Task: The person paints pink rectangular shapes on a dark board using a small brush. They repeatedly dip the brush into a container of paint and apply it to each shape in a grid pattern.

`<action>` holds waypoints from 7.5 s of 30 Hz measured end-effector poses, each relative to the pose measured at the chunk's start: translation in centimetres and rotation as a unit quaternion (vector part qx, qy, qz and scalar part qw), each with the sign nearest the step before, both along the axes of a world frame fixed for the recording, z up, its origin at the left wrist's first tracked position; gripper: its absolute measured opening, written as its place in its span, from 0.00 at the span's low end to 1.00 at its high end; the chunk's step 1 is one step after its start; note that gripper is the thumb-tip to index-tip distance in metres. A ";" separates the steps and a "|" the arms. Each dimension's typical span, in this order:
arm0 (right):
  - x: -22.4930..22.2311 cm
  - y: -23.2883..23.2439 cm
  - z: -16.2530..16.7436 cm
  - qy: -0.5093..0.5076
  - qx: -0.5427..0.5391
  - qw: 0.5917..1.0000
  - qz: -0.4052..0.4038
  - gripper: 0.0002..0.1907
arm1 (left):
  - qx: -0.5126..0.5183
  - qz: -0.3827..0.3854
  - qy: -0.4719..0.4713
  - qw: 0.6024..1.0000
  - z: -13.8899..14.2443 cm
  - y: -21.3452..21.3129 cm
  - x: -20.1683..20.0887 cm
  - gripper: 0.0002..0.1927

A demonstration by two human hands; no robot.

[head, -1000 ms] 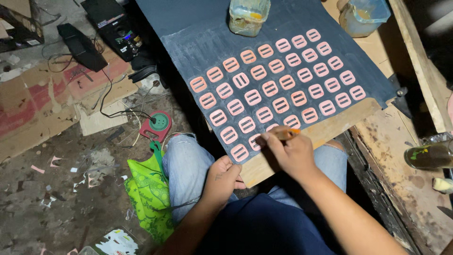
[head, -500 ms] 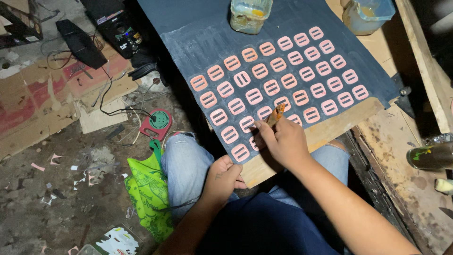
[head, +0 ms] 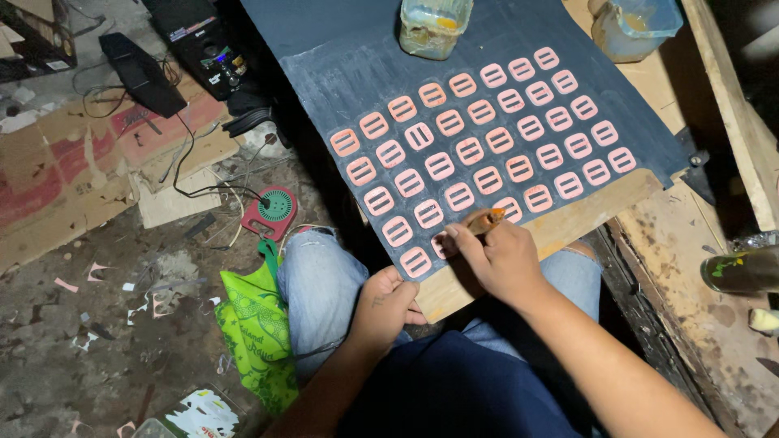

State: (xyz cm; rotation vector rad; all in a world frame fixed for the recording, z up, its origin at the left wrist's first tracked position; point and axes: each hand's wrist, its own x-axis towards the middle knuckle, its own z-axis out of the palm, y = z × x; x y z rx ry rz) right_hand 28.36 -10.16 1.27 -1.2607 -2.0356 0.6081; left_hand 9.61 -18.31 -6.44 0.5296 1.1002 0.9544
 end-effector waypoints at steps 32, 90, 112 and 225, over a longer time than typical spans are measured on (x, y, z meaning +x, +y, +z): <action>2.6 0.6 2.4 0.085 -0.111 0.983 0.122 0.08 | -0.009 0.004 0.011 1.000 -0.6 -0.3 0.1 0.10; 1.1 4.3 0.1 0.242 -0.189 0.947 -0.098 0.10 | 0.187 -0.151 0.415 0.877 3.6 0.6 -4.6 0.43; -5.3 31.2 4.9 -0.134 0.108 0.981 -0.089 0.18 | 0.228 0.021 0.701 0.675 -0.7 8.5 -11.5 0.22; -6.3 7.2 1.8 -0.053 0.035 0.986 0.153 0.12 | 0.389 0.074 0.664 0.634 -0.9 8.5 -9.6 0.33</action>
